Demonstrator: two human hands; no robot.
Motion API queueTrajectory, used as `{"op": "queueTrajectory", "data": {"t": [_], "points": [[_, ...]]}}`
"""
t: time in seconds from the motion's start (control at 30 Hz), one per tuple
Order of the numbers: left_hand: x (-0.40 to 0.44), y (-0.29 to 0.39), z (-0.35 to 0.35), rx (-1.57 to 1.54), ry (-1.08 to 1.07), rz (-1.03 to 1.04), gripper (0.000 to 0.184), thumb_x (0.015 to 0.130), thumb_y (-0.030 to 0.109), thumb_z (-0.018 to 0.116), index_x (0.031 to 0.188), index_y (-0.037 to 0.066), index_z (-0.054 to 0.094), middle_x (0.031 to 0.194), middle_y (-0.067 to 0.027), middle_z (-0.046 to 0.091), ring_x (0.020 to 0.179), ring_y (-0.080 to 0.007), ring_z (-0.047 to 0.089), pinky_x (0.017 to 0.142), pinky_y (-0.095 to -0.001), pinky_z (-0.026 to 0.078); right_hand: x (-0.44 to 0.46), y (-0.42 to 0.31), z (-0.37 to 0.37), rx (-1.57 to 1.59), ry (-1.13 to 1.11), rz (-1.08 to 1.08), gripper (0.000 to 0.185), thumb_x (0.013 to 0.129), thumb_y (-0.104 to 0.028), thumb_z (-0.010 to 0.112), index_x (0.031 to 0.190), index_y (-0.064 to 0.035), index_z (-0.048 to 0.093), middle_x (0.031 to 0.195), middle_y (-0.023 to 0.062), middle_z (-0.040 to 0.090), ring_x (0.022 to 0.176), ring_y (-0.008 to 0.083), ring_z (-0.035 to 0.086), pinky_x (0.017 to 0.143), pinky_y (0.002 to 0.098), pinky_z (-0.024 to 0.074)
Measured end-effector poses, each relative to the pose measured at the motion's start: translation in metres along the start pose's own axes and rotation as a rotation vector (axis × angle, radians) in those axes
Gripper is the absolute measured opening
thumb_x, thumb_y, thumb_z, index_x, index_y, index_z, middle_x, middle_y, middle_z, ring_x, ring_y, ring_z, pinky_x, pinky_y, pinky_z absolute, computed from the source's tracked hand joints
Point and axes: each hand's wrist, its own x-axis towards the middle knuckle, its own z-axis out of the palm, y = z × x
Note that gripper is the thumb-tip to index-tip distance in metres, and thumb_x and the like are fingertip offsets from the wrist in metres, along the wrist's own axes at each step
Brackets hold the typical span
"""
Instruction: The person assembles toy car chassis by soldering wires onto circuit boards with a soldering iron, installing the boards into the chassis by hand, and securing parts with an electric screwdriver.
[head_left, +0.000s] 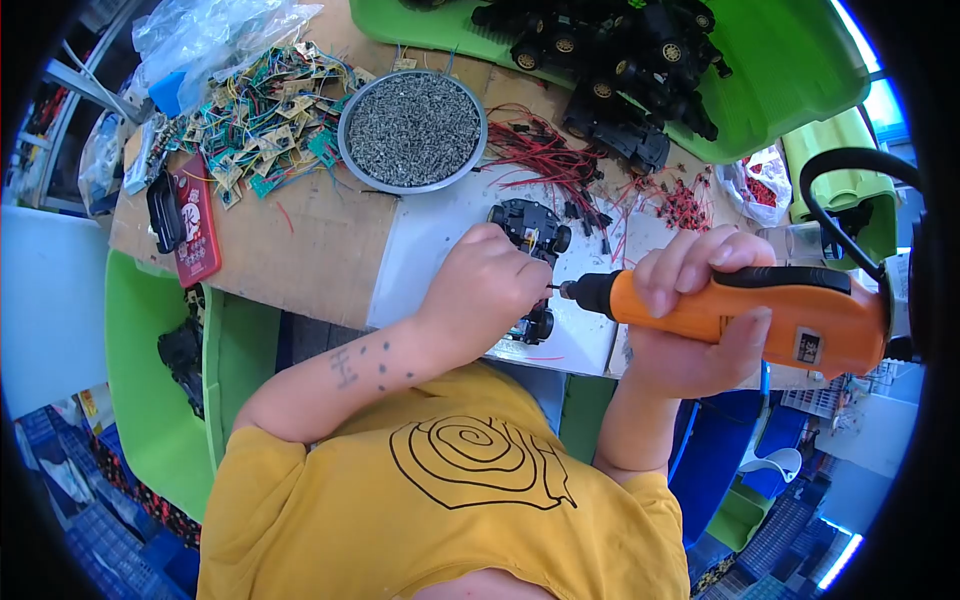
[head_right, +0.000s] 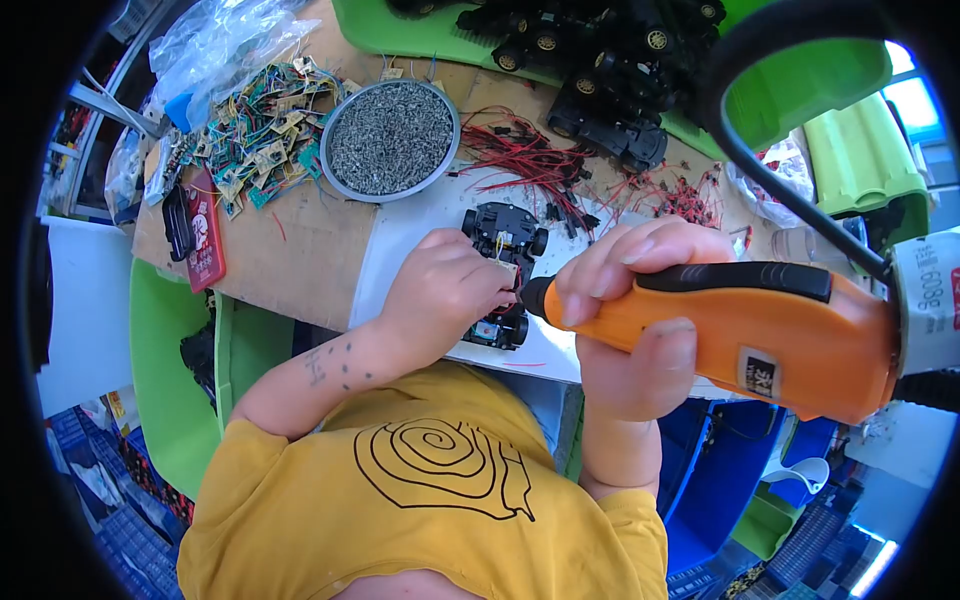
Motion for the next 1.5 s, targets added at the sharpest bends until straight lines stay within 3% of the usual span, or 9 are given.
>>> {"op": "queueTrajectory", "data": {"t": [0.27, 0.5, 0.77, 1.0, 1.07, 1.2, 1.4, 1.5], "points": [[-0.003, 0.007, -0.003, 0.084, -0.057, -0.017, 0.017, 0.071, 0.014, 0.072, 0.084, 0.01, 0.061, 0.075, -0.0001, 0.065, 0.074, -0.0179, 0.061, 0.08, -0.036, 0.045, -0.002, 0.002, -0.001, -0.016, -0.097, -0.035, 0.045, 0.087, -0.044, 0.06, 0.099, -0.0022, 0.049, 0.08, 0.0072, 0.048, 0.056, 0.0151, 0.047, 0.05, 0.0262, 0.0376], [-0.007, 0.005, -0.003, 0.035, -0.035, -0.029, 0.018, 0.072, 0.013, 0.071, 0.087, 0.01, 0.062, 0.077, 0.0005, 0.065, 0.076, -0.0173, 0.061, 0.081, -0.0359, 0.044, -0.007, 0.0, 0.002, -0.079, -0.021, -0.009, 0.044, 0.088, -0.043, 0.06, 0.1, -0.0021, 0.049, 0.079, 0.0075, 0.048, 0.056, 0.0153, 0.047, 0.05, 0.0264, 0.0383], [-0.011, 0.005, -0.002, 0.022, -0.002, -0.07, 0.025, 0.076, 0.011, 0.069, 0.101, 0.009, 0.063, 0.076, 0.0015, 0.063, 0.074, -0.0175, 0.06, 0.079, -0.035, 0.043, -0.011, 0.006, 0.003, -0.127, 0.009, 0.034, 0.043, 0.089, -0.042, 0.058, 0.101, -0.0026, 0.048, 0.077, 0.0063, 0.048, 0.057, 0.0151, 0.048, 0.051, 0.0269, 0.0398], [-0.013, 0.007, 0.0, 0.038, -0.024, -0.094, 0.026, 0.078, 0.012, 0.07, 0.102, 0.01, 0.062, 0.077, 0.0005, 0.063, 0.074, -0.0186, 0.06, 0.079, -0.0355, 0.043, -0.012, 0.009, 0.006, -0.149, 0.019, 0.05, 0.042, 0.089, -0.043, 0.059, 0.098, -0.0037, 0.048, 0.077, 0.0065, 0.048, 0.056, 0.0148, 0.048, 0.051, 0.0267, 0.04], [-0.012, 0.009, 0.0, 0.05, 0.026, -0.076, 0.019, 0.078, 0.01, 0.063, 0.096, 0.007, 0.059, 0.072, 0.0007, 0.061, 0.072, -0.0172, 0.06, 0.08, -0.0364, 0.043, -0.011, 0.01, 0.008, -0.212, -0.038, 0.045, 0.042, 0.088, -0.044, 0.06, 0.097, -0.004, 0.048, 0.076, 0.006, 0.047, 0.055, 0.0143, 0.046, 0.049, 0.0267, 0.0394], [-0.014, 0.007, -0.001, 0.036, 0.007, -0.089, 0.027, 0.077, 0.012, 0.07, 0.102, 0.009, 0.061, 0.079, -0.0008, 0.064, 0.075, -0.0197, 0.061, 0.079, -0.0365, 0.043, -0.009, 0.012, 0.007, -0.219, -0.049, 0.053, 0.042, 0.089, -0.044, 0.059, 0.096, -0.0039, 0.048, 0.074, 0.0053, 0.046, 0.053, 0.0137, 0.045, 0.048, 0.0266, 0.0382], [-0.006, -0.01, -0.006, -0.073, -0.008, -0.057, 0.021, 0.066, 0.018, 0.077, 0.082, 0.011, 0.065, 0.079, 0.0007, 0.063, 0.083, -0.0206, 0.059, 0.08, -0.038, 0.04, 0.011, 0.004, 0.007, 0.001, -0.042, 0.011, 0.039, 0.092, -0.04, 0.054, 0.102, -0.0022, 0.05, 0.075, 0.0056, 0.045, 0.055, 0.0133, 0.045, 0.049, 0.0257, 0.0366], [0.004, -0.007, -0.017, 0.026, -0.011, -0.135, 0.02, 0.061, 0.023, 0.079, 0.07, 0.013, 0.065, 0.077, 0.0025, 0.062, 0.089, -0.0206, 0.055, 0.081, -0.0399, 0.036, 0.015, 0.01, 0.009, 0.012, -0.044, 0.032, 0.039, 0.092, -0.04, 0.054, 0.101, -0.0024, 0.05, 0.075, 0.0054, 0.045, 0.054, 0.013, 0.046, 0.049, 0.0254, 0.0362]]}}
